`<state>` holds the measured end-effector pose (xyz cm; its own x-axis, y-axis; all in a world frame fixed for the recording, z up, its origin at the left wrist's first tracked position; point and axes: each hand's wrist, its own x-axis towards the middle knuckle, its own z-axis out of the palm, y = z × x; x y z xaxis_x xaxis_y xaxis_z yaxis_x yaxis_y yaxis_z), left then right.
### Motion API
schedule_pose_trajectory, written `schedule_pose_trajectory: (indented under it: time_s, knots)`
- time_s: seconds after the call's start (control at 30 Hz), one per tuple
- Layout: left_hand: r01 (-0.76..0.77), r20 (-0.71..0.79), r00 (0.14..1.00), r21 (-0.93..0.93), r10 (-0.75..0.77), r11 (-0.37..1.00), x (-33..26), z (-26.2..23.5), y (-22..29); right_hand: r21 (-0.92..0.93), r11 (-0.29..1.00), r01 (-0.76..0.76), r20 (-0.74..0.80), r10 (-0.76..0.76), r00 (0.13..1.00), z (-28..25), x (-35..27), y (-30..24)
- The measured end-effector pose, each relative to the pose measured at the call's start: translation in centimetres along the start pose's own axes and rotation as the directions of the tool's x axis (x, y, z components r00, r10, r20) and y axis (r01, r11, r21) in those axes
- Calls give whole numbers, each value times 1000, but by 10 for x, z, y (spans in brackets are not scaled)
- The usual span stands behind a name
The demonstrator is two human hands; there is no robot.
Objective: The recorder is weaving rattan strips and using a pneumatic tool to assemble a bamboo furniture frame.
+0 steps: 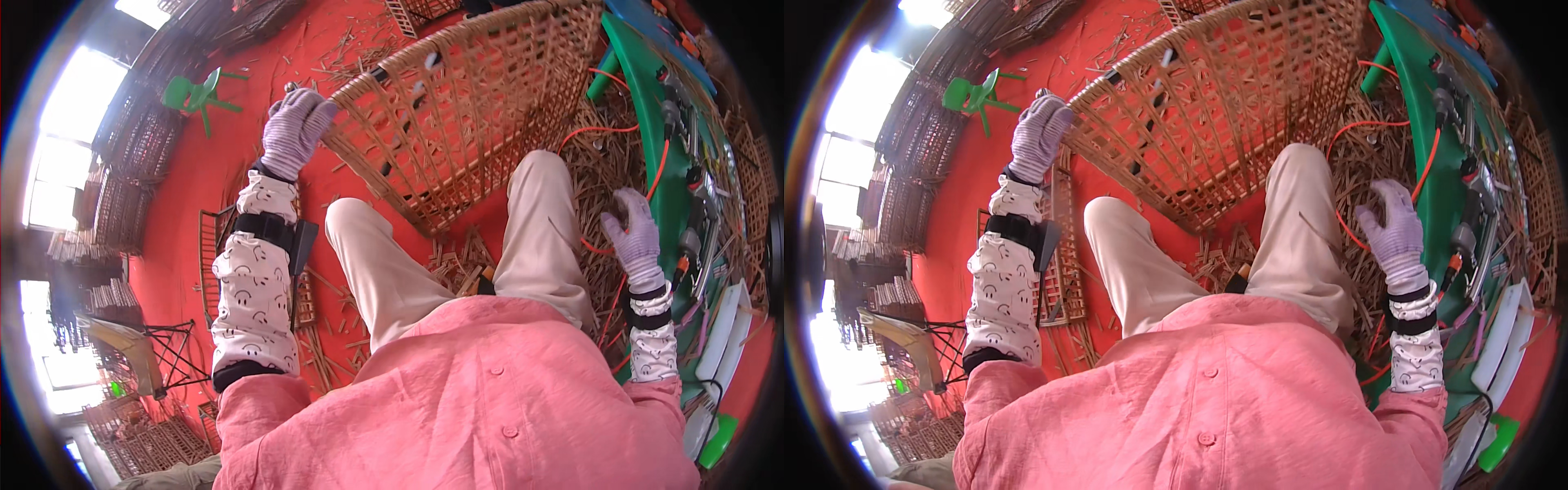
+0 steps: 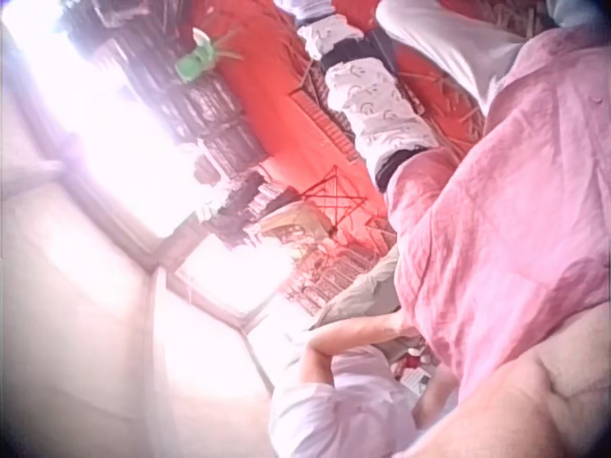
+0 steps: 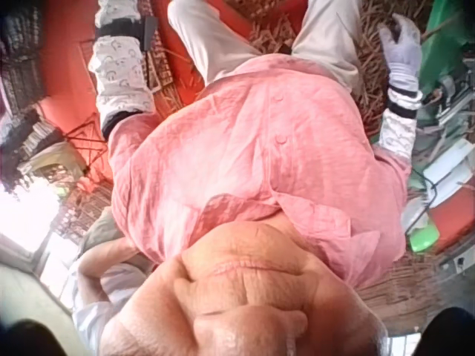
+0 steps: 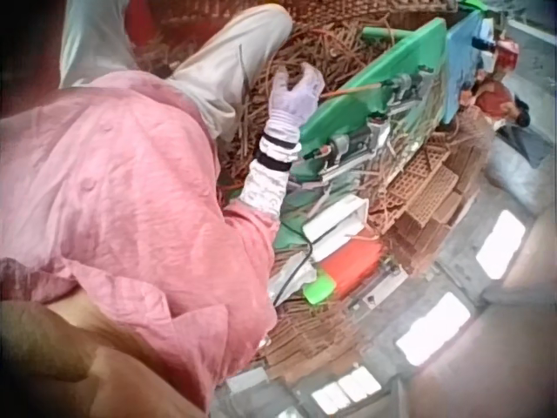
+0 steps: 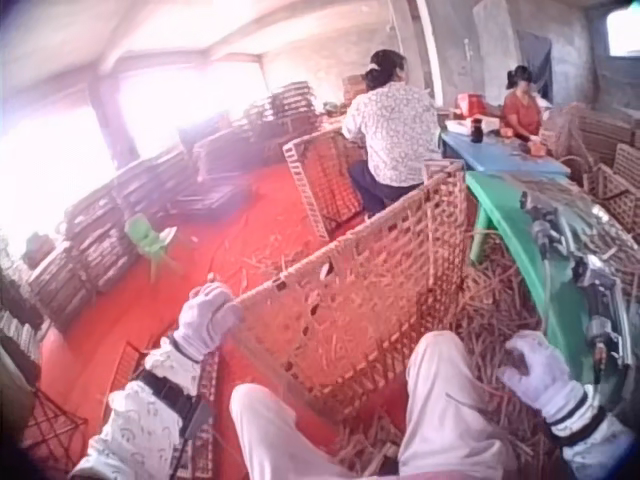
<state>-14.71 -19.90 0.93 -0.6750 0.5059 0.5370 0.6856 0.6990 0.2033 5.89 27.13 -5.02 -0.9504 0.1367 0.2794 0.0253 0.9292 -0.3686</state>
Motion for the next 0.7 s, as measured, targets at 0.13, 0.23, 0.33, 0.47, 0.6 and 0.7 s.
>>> schedule_pose_trajectory:
  time_s: [0.13,0.23,0.33,0.47,0.6,0.7]
  knots:
    - [83,-36,996,-27,-84,996,4,5,-21,75,997,-12,51,8,999,9,-6,-3]
    - [145,-73,987,11,-144,989,2,7,-20,79,992,102,31,-105,994,18,-8,-7]
    - [143,-140,982,125,-125,982,-1,0,-11,134,971,198,13,-201,979,28,-8,-22]
    - [156,-166,979,233,-119,960,-33,-3,-32,336,940,66,107,-107,988,37,-14,-33]
    - [133,-218,974,355,-56,925,-42,-17,-3,379,925,9,141,-68,988,38,-20,-24]
    - [98,-267,964,361,2,928,-37,-20,12,399,916,-45,184,-32,982,38,-22,-24]
